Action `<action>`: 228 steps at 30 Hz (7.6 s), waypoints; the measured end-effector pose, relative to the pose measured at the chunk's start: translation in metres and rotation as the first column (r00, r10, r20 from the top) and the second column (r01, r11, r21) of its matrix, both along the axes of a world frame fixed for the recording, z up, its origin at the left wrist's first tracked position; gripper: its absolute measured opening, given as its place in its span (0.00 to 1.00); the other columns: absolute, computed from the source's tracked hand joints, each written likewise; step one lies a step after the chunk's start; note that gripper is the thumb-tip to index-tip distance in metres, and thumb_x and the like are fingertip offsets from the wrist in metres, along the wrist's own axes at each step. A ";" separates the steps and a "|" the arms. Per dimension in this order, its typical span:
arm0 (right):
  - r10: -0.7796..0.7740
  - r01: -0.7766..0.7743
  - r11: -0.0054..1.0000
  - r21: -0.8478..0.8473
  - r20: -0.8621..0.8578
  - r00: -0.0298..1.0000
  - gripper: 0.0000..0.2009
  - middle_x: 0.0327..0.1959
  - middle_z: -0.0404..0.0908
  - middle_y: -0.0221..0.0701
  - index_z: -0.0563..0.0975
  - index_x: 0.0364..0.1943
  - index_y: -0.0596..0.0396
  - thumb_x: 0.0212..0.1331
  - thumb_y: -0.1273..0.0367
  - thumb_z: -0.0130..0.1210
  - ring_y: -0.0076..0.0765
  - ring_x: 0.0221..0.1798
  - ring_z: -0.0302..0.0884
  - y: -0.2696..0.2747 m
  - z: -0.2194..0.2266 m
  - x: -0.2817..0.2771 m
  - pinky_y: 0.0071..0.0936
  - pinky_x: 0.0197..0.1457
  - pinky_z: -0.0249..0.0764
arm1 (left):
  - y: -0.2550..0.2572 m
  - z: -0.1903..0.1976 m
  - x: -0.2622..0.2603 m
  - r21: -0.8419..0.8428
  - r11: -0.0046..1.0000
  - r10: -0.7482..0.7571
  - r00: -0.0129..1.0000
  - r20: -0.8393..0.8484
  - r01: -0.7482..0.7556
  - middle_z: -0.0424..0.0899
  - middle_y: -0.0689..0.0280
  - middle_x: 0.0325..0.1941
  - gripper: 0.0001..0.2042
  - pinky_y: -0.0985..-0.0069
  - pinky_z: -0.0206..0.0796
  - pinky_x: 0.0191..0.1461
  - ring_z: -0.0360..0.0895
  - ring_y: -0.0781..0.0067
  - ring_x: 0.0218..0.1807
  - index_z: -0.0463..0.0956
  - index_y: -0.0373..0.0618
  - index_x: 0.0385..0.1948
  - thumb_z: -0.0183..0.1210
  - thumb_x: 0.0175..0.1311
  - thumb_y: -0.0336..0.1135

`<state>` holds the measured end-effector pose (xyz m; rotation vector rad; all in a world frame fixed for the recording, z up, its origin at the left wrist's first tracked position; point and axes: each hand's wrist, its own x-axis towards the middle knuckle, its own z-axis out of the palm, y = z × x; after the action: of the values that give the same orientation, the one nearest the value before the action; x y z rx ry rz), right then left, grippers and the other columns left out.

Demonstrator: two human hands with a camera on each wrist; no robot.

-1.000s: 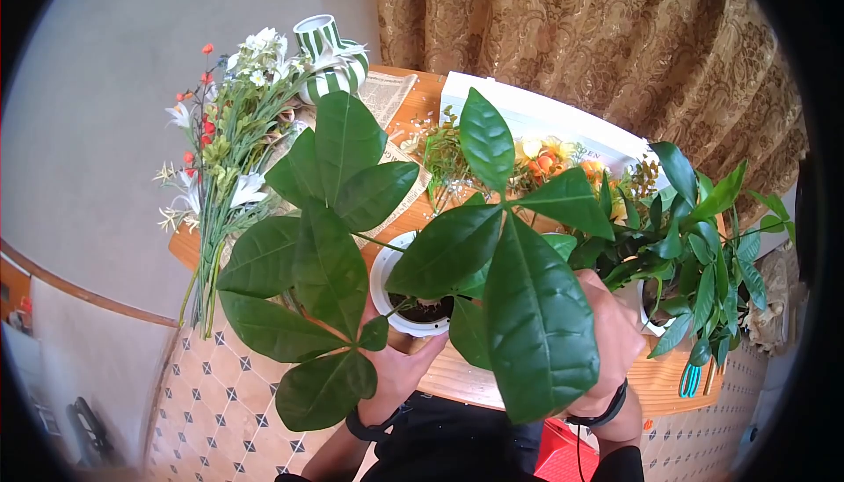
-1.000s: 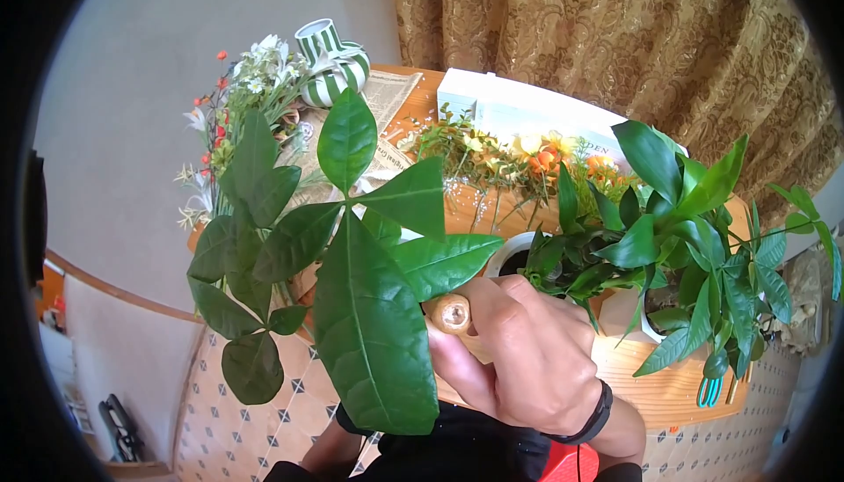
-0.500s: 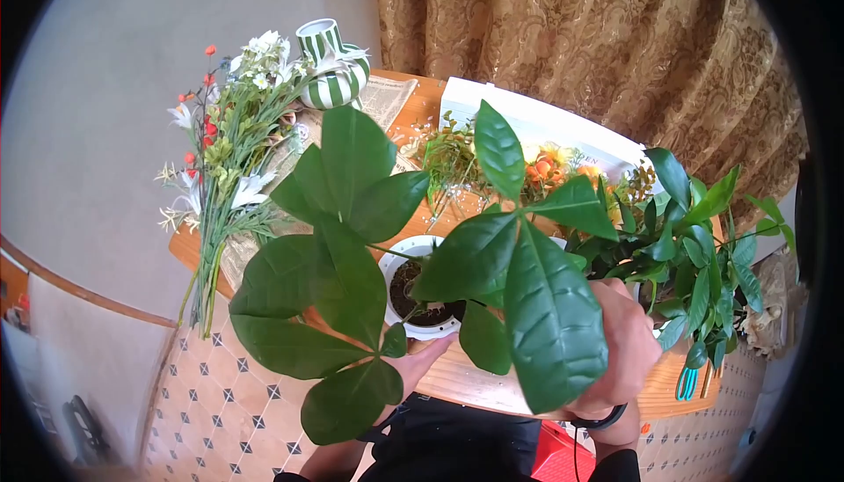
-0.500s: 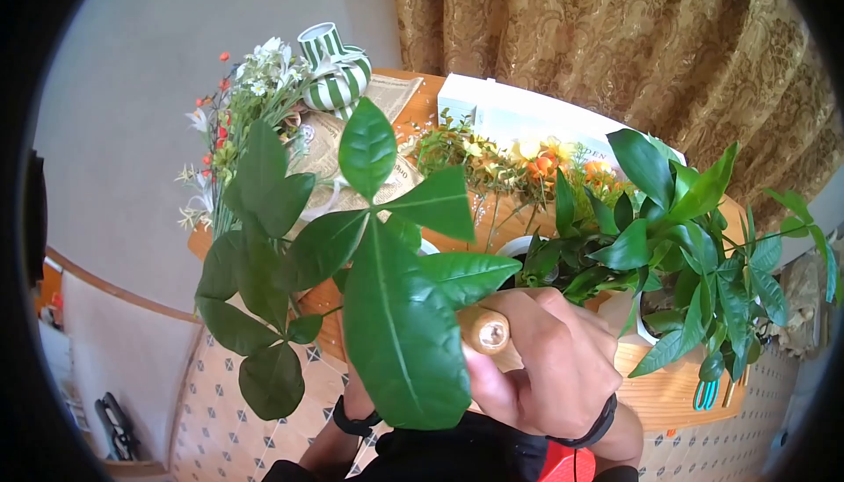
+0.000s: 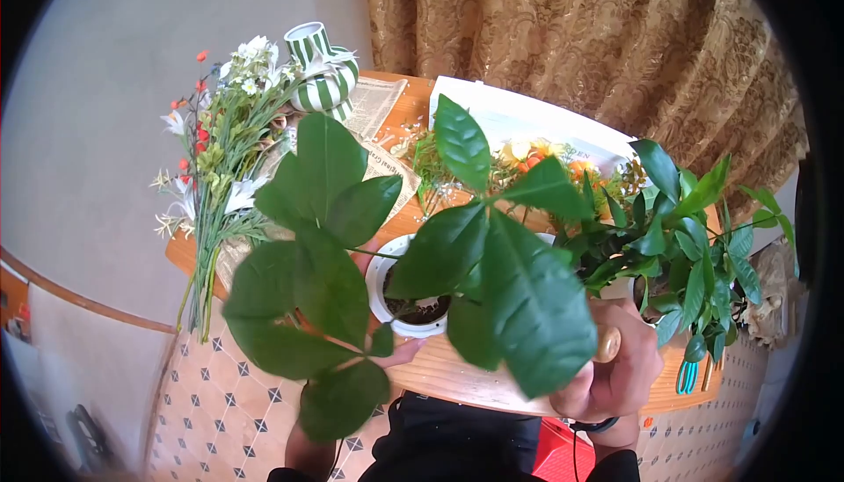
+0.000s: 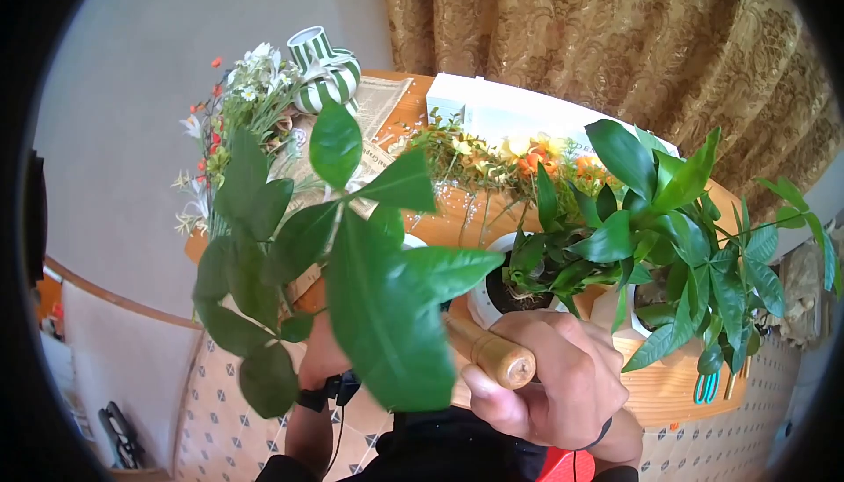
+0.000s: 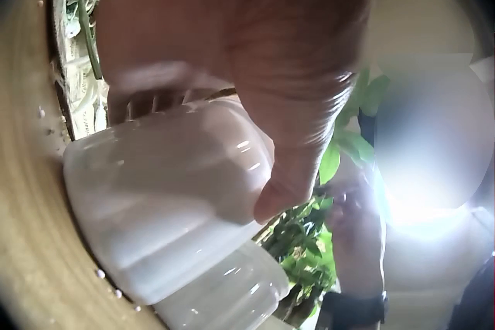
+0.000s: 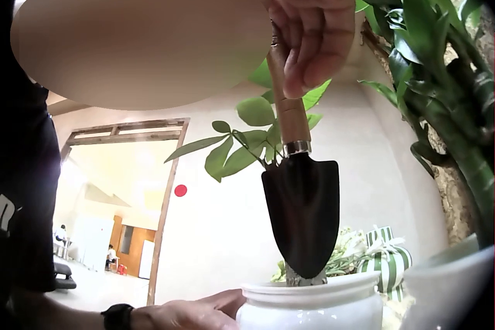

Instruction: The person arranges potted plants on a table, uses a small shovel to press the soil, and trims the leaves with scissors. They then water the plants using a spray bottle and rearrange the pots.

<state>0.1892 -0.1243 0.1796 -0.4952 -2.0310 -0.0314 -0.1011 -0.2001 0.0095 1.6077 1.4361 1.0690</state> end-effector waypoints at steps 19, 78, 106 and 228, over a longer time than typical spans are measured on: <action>-0.069 0.073 0.993 -0.097 0.044 0.997 0.21 0.32 0.82 0.40 0.74 0.50 0.66 0.56 0.72 0.69 0.40 0.26 0.80 0.009 -0.012 -0.018 0.32 0.26 0.75 | 0.032 -0.009 0.035 -0.044 0.999 0.012 0.954 0.299 0.001 0.72 0.58 0.64 0.39 0.65 0.62 0.68 0.69 0.64 0.65 0.61 0.40 0.68 0.73 0.56 0.38; -0.118 0.130 0.987 -0.096 0.122 0.985 0.23 0.38 0.81 0.43 0.74 0.53 0.67 0.52 0.77 0.68 0.40 0.32 0.82 0.011 -0.019 -0.025 0.29 0.32 0.78 | 0.031 0.036 0.063 0.180 0.936 0.260 0.938 0.228 -0.303 0.72 0.46 0.64 0.43 0.57 0.65 0.66 0.73 0.47 0.64 0.60 0.36 0.68 0.77 0.52 0.41; -0.045 0.056 0.991 -0.120 0.100 0.994 0.25 0.41 0.82 0.40 0.72 0.53 0.70 0.51 0.75 0.68 0.34 0.28 0.78 0.016 -0.017 -0.030 0.28 0.27 0.76 | 0.025 0.037 0.064 0.153 0.925 0.332 0.937 0.110 -0.346 0.69 0.43 0.67 0.45 0.56 0.60 0.70 0.68 0.44 0.68 0.58 0.35 0.70 0.76 0.52 0.41; -0.166 0.167 0.984 -0.066 0.021 0.986 0.20 0.34 0.85 0.38 0.77 0.46 0.64 0.49 0.74 0.73 0.36 0.28 0.84 0.006 -0.022 -0.026 0.27 0.33 0.78 | 0.025 0.038 0.063 0.090 0.941 0.317 0.944 0.090 -0.325 0.69 0.43 0.68 0.46 0.56 0.60 0.70 0.68 0.44 0.69 0.58 0.35 0.70 0.77 0.51 0.42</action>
<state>0.1630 -0.1186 0.1580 -0.7089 -2.0065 -0.0687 -0.0381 -0.1755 0.0470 1.4145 1.6540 1.3946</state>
